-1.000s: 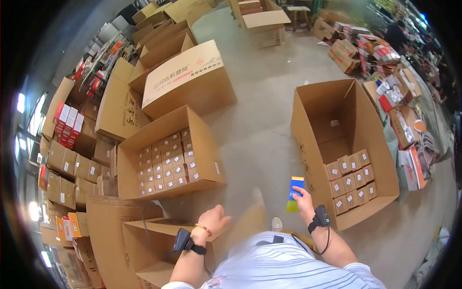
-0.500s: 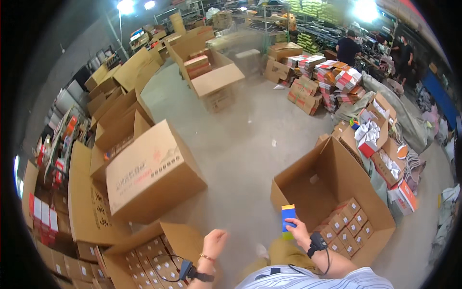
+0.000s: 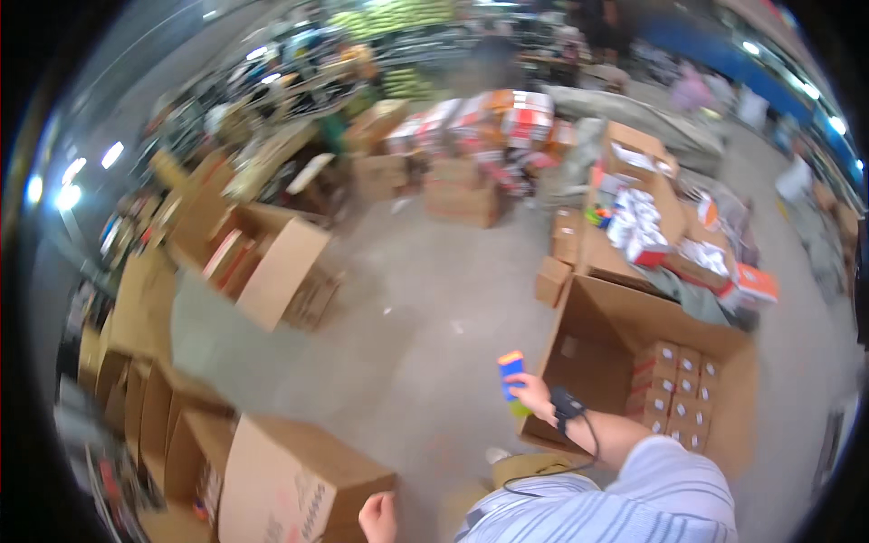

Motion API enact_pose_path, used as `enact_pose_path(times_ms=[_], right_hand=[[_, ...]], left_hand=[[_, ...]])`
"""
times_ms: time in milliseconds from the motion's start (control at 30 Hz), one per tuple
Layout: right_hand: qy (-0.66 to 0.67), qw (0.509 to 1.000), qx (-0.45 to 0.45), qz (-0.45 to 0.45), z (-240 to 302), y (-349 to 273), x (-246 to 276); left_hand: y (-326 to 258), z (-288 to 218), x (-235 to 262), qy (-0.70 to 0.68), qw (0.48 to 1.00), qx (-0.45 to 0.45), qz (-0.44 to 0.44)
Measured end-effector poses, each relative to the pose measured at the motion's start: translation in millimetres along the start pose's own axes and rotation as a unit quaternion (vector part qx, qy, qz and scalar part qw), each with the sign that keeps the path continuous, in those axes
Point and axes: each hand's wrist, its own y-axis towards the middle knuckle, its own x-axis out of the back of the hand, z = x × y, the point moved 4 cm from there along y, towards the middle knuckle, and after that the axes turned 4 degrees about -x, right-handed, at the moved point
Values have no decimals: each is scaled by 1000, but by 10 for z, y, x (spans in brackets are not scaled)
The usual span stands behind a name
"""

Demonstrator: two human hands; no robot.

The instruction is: The recorder assembles a large cardboard box, tapes it, and fills it with smaller shoeboxes containing finished shoes from an assembly line.

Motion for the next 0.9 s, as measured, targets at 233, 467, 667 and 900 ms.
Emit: enact_pose_path(times_ms=[233,467,667,900], right_hand=[[65,994,-2,-93,913,1321,41],[-86,952,-21,-293,908,1907,901],[-407,844,-3,-349,878,2480,2455],[-563,767,-73,-299,-96,3458,3599]], left_hand=[[1519,304,313,32,998,28,50],[3910,-682,-395,-110,982,-22,153],[5026,-1707,-1750,36,948,-70,308],[6038,-1417,-2724,293,868,-92,390]])
